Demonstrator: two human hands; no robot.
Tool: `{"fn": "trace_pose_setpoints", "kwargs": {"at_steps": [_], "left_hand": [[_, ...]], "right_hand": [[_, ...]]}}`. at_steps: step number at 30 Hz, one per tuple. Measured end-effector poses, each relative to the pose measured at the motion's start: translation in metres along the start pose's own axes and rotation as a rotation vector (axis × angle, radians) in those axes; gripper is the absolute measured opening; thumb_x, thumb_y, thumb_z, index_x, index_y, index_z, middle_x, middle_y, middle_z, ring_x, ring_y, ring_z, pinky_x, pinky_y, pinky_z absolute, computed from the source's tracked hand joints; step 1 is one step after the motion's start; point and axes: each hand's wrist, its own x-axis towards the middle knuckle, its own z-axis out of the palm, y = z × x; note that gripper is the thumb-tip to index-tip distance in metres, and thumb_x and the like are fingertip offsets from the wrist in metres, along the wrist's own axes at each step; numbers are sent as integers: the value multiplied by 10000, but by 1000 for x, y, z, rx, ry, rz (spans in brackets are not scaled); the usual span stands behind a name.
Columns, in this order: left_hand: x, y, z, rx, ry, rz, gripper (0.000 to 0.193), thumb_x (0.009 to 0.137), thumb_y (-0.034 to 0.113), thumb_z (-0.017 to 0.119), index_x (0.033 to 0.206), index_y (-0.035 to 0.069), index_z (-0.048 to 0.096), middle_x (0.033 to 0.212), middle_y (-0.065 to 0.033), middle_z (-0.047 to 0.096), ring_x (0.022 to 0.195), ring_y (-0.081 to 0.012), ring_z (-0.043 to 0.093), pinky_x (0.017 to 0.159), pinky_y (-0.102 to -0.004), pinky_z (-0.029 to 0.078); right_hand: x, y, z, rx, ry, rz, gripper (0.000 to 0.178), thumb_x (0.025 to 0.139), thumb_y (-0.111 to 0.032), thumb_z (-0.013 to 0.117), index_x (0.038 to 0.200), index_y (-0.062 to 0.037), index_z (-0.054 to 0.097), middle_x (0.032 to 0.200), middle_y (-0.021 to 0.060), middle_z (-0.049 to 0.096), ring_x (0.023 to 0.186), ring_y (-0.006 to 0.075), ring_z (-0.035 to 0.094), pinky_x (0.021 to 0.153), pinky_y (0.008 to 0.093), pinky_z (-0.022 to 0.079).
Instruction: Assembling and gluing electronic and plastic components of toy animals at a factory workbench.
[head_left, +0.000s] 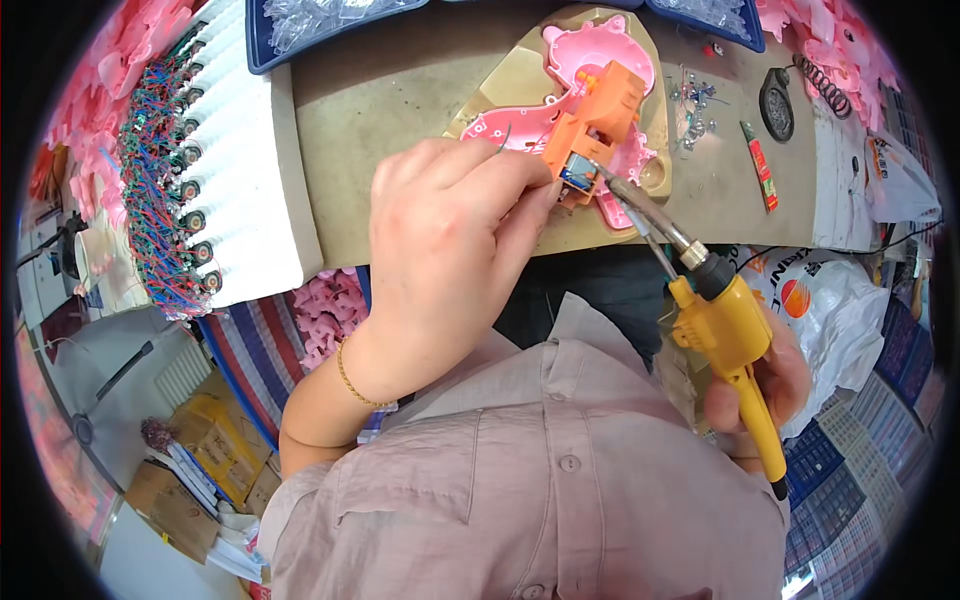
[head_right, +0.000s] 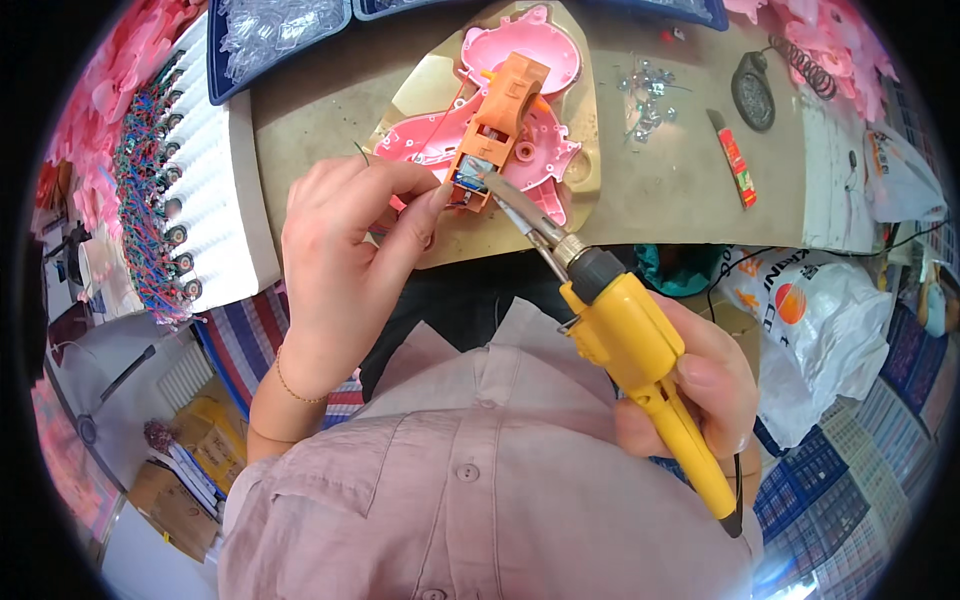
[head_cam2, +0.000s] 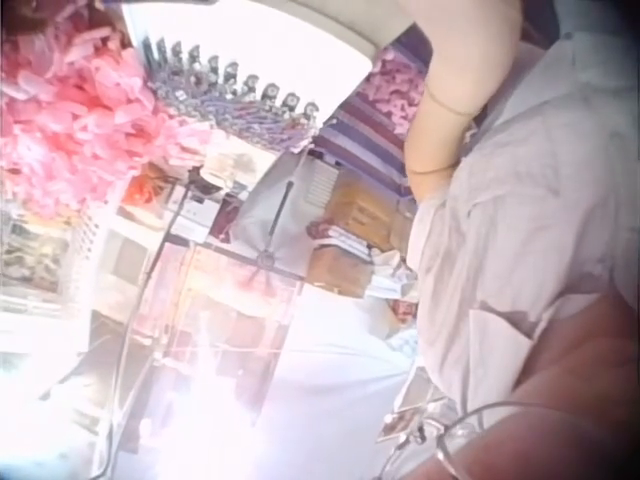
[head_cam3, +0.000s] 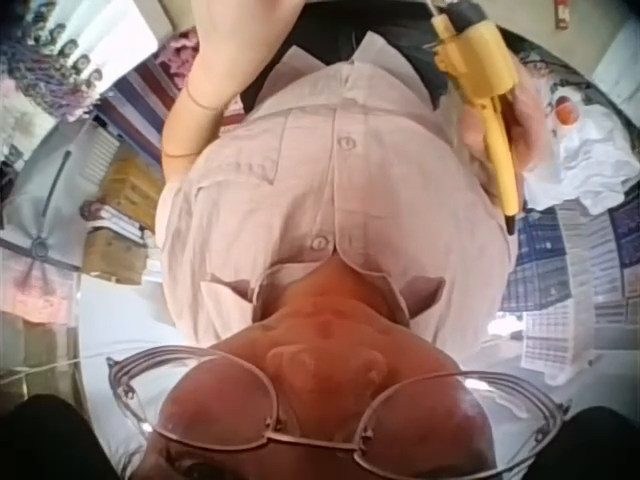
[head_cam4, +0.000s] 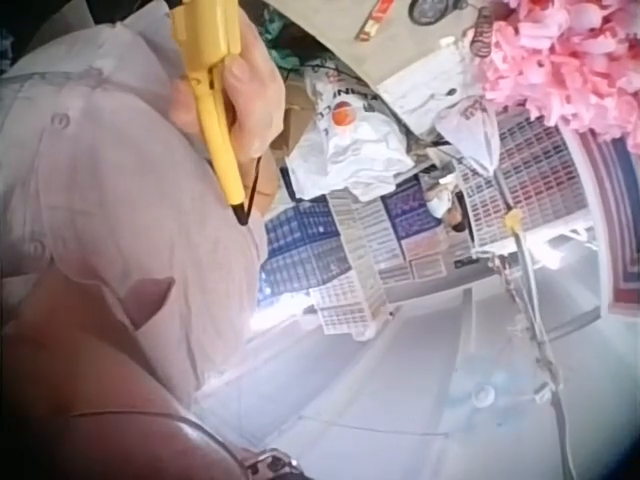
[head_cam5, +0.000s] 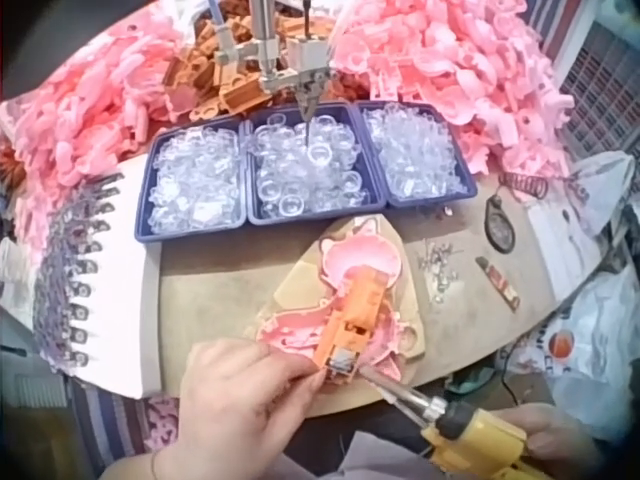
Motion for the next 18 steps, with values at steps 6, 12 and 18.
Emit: {"fn": "trace_pose_setpoints", "kwargs": {"at_steps": [6,12,18], "left_hand": [[-3,1,1,-11,15,-1,68,776,107,706,793,76,648,677,-22,577,655,-187,512,673,-315,365],[-5,1,5,-11,32,-6,72,756,116,692,778,105,624,677,-26,549,718,-233,548,680,-355,376],[-3,3,2,7,0,-2,65,763,116,684,777,100,623,690,-27,557,724,-232,549,683,-354,375]], "right_hand": [[21,8,8,10,-88,-218,610,785,-34,700,1281,-35,345,1184,413,488,873,396,666,697,387,561],[22,5,9,-54,-111,-171,582,791,-65,712,1258,-72,364,1163,396,502,859,401,672,659,387,570],[23,9,10,-49,-126,-204,569,788,-57,712,1239,-66,365,1154,409,495,832,406,675,650,383,572]]}}
